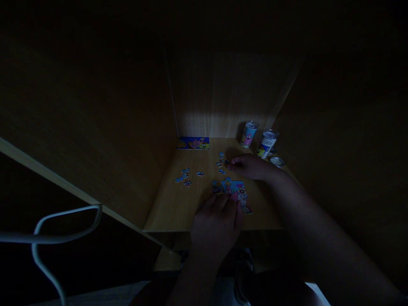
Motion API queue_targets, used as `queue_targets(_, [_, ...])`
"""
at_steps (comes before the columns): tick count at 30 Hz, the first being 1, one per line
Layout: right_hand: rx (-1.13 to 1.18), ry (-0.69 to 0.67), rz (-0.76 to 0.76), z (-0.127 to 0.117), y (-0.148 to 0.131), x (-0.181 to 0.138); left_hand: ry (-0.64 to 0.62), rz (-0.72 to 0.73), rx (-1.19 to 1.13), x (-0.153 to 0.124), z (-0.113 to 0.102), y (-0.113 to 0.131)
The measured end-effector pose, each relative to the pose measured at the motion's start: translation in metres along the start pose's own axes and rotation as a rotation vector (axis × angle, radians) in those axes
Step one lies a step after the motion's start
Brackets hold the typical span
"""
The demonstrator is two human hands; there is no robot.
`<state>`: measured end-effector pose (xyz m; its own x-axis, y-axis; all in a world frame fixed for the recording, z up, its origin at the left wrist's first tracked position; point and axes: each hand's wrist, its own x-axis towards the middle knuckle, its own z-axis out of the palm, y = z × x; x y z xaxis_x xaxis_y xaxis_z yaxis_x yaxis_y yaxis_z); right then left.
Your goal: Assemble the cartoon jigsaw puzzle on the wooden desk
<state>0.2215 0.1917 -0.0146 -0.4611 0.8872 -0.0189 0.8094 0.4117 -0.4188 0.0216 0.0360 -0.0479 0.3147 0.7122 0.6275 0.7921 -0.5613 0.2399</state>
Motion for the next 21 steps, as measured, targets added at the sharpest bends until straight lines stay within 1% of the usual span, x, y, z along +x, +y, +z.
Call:
queue_targets(5, [0.001, 0.004, 0.008, 0.0003, -0.0004, -0.0001, -0.015, 0.003, -0.001, -0.0013, 0.0012, -0.0012])
queue_targets(21, [0.009, 0.012, 0.009, 0.0011, 0.0006, -0.0007, 0.008, 0.007, -0.007, 0.0007, -0.0006, 0.0006])
